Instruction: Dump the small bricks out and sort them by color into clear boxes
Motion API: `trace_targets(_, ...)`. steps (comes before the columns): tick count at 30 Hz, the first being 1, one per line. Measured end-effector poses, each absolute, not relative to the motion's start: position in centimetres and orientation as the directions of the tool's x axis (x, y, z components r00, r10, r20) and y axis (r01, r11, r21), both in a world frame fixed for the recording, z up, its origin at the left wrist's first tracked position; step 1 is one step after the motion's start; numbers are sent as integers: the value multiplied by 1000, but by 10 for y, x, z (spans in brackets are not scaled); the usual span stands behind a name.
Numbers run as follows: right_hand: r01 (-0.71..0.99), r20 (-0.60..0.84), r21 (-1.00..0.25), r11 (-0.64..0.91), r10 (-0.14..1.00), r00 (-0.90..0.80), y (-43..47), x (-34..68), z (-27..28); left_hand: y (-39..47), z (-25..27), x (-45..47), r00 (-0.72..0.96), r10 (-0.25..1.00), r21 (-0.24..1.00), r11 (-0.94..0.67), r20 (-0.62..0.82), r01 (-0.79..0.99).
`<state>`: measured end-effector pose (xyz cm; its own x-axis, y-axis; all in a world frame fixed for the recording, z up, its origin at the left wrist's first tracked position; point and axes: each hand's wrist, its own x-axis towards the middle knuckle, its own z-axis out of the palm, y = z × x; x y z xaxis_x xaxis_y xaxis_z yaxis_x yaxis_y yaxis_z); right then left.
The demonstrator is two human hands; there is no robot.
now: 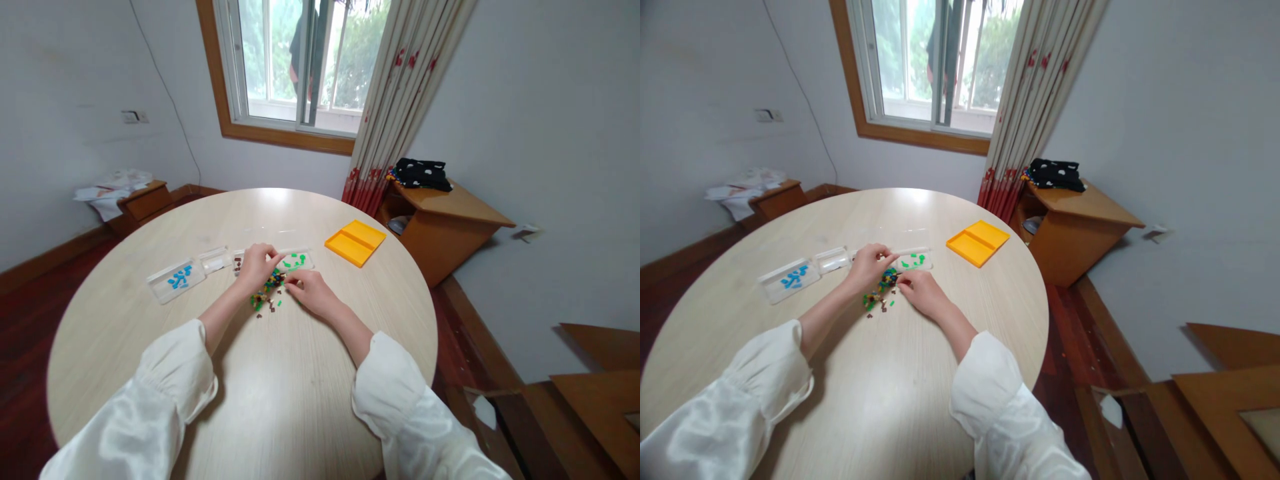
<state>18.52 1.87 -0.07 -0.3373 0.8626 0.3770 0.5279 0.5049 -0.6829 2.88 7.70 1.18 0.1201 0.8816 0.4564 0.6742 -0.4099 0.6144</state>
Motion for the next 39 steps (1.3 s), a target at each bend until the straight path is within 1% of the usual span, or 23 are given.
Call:
trace_targets(4,479,426,-725,495,869,-253,21,185,-3,56,12,14,141,915,680,-377,377,629)
trace_targets(9,398,467,-764,509,860,-204,20,180,-4,28,3,6,206,896,757,-444,394,480)
trace_targets(12,355,467,-783,511,860,-206,17,177,-3,19,1,5,215,872,750,-487,439,448)
trace_targets(16,333,458,-793,509,860,-225,14,175,-2,15,1,6,260,832,702,-554,490,448)
trace_targets(19,318,452,-798,512,858,-245,13,174,-3,16,-1,5,263,830,696,-556,491,455)
trace_targets(21,320,456,-795,516,855,-247,14,173,-5,17,-1,3,234,839,711,-541,490,450)
trace_targets(24,381,465,-753,537,843,-270,14,175,-4,20,-1,-3,142,865,745,-490,482,452)
trace_targets(26,434,463,-690,579,814,-351,14,178,-2,23,0,-8,70,880,765,-446,470,466)
trace_targets(29,473,420,-599,646,757,-501,14,184,1,27,0,-14,-11,890,785,-397,456,476)
trace_targets(33,502,347,-546,671,727,-593,14,188,2,28,1,-17,-28,882,781,-400,470,479)
trace_targets(39,537,306,-506,675,722,-620,15,186,-2,26,0,-16,3,861,756,-449,509,476)
